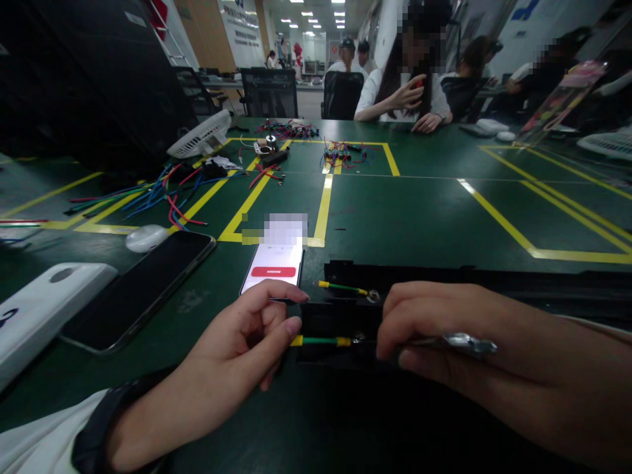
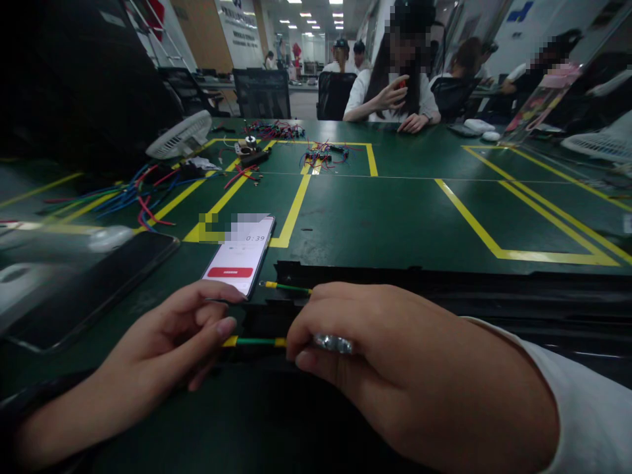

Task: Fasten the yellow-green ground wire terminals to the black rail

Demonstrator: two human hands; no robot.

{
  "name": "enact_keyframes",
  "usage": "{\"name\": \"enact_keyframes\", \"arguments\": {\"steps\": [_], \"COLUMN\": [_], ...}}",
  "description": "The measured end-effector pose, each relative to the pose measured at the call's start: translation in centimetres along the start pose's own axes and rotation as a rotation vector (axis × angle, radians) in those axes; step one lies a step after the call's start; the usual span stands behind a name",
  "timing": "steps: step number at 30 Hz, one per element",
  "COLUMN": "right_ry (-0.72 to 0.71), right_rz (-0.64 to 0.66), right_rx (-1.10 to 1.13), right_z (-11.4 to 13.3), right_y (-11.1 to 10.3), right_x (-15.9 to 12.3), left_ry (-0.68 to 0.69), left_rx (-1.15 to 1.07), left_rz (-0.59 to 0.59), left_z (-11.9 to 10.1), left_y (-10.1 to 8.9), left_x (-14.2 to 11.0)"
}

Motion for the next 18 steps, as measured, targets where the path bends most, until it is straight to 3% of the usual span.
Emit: {"name": "enact_keyframes", "arguments": {"steps": [4,9,18], "right_ry": [0.003,-0.045,-0.035], "right_rz": [-0.006,0.084,0.108], "right_rx": [0.016,0.014,-0.037], "right_z": [-0.2,-0.3,-0.4], "right_y": [-0.5,-1.0,-0.3], "right_x": [-0.7,-1.2,-0.9], "left_ry": [0.004,-0.016,-0.027], "left_rx": [-0.01,-0.017,-0.012], "left_rz": [-0.003,-0.008,-0.011], "left_z": [0.0,0.0,-0.2], "left_y": [0.0,0.0,0.1], "left_x": [0.0,0.0,0.1]}}
Point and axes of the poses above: each hand's wrist, its own x-axis towards the middle knuckle, its own y-axis out of the palm, z = x × y, the point moved 3 cm from there along x, towards the middle knuckle, and after that the axes turned 9 degrees about z, right-handed, at the moved point
